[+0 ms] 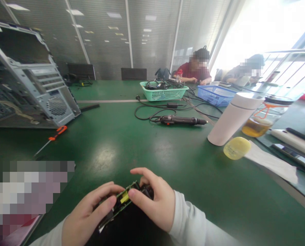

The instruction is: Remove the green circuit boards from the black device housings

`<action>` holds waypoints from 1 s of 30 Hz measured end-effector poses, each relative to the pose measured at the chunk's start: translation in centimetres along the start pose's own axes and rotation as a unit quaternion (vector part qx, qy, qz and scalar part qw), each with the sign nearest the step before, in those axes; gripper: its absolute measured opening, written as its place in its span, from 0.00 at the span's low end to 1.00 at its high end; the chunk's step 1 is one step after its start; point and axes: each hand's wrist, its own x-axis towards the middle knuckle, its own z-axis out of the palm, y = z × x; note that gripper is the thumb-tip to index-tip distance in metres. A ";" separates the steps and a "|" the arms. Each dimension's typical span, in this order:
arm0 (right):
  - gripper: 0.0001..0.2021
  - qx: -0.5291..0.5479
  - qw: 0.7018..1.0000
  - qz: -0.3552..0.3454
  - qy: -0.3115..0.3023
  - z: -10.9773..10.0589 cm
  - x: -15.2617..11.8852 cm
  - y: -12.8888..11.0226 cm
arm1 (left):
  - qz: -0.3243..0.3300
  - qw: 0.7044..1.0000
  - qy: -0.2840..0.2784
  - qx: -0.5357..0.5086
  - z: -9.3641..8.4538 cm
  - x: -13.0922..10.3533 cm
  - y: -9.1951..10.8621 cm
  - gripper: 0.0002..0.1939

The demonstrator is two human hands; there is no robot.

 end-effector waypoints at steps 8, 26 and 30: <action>0.22 -0.025 1.000 0.001 -0.010 -0.8 0.3 -0.7 | -0.093 0.965 0.126 -0.211 -1.4 1.4 -3.6 0.17; 0.31 0.526 0.769 0.339 -0.128 -1.4 1.8 -0.8 | -0.178 0.906 0.028 -0.382 -1.6 2.9 -3.0 0.22; 0.33 0.555 0.755 0.296 -0.186 -1.2 1.5 -0.6 | -0.164 0.910 0.008 -0.381 -1.9 2.8 -2.8 0.22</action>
